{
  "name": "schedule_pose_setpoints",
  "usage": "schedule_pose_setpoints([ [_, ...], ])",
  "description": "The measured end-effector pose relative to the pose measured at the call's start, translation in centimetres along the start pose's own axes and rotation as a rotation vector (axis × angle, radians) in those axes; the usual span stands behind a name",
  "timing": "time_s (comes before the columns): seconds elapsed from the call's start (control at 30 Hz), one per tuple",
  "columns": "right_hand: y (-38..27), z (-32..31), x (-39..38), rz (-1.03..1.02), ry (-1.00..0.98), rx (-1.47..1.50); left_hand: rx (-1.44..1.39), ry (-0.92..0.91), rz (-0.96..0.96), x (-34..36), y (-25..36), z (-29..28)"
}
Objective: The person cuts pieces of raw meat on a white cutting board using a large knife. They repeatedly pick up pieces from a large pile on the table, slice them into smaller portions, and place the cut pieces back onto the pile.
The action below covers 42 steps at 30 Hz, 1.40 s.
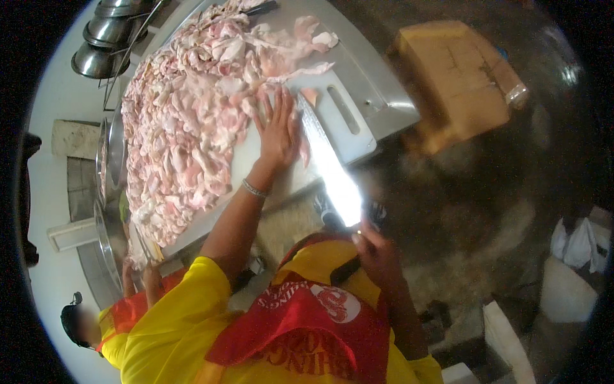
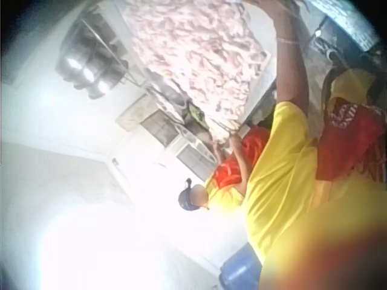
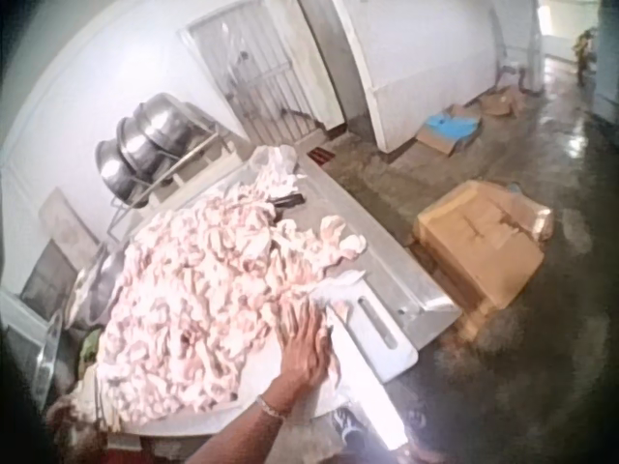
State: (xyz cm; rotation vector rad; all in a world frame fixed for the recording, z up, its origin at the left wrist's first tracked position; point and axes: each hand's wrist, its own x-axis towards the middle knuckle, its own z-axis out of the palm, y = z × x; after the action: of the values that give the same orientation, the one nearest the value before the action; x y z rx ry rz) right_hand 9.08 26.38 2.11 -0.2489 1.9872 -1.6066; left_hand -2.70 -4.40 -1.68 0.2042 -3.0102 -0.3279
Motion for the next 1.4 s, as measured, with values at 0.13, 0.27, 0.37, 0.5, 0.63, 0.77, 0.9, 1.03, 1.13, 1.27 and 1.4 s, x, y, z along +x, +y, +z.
schedule_pose_setpoints([
  [0.13,-0.8,0.3,0.8,0.050,0.002,-0.029,-0.017,0.039,0.030,0.1,0.0,0.1],
  [0.27,-1.1,1.1,5.7,-0.150,0.023,-0.026,0.031,0.013,-0.004,0.4,0.0,0.3],
  [0.37,-1.0,1.4,9.4,-0.201,0.051,-0.142,0.008,0.043,-0.001,0.8,0.1,0.4],
  [0.5,-1.7,1.1,9.5,-0.104,0.002,-0.173,-0.010,0.053,-0.005,0.7,0.3,0.3],
  [0.63,-3.1,-0.4,5.8,-0.027,-0.021,-0.164,-0.008,0.075,-0.006,0.7,0.5,0.1],
  [0.77,-3.8,-1.3,5.8,0.053,-0.036,-0.227,0.006,0.063,-0.002,0.7,0.6,0.1],
  [0.9,-3.7,-0.9,9.9,0.020,-0.101,-0.290,-0.012,0.052,-0.005,0.7,0.5,-0.1],
  [1.03,-3.5,-0.6,10.8,0.008,-0.134,-0.146,0.025,0.025,-0.028,0.7,0.4,-0.1],
  [1.13,-3.7,-1.6,9.1,0.085,-0.190,-0.186,0.059,0.029,-0.034,0.6,0.4,0.1],
  [1.27,-4.7,-3.3,7.7,0.318,-0.283,-0.266,0.030,0.046,-0.058,0.6,0.4,0.4],
  [1.4,-5.0,-2.2,9.7,0.169,-0.222,-0.234,0.034,0.050,-0.060,0.5,0.4,0.4],
])
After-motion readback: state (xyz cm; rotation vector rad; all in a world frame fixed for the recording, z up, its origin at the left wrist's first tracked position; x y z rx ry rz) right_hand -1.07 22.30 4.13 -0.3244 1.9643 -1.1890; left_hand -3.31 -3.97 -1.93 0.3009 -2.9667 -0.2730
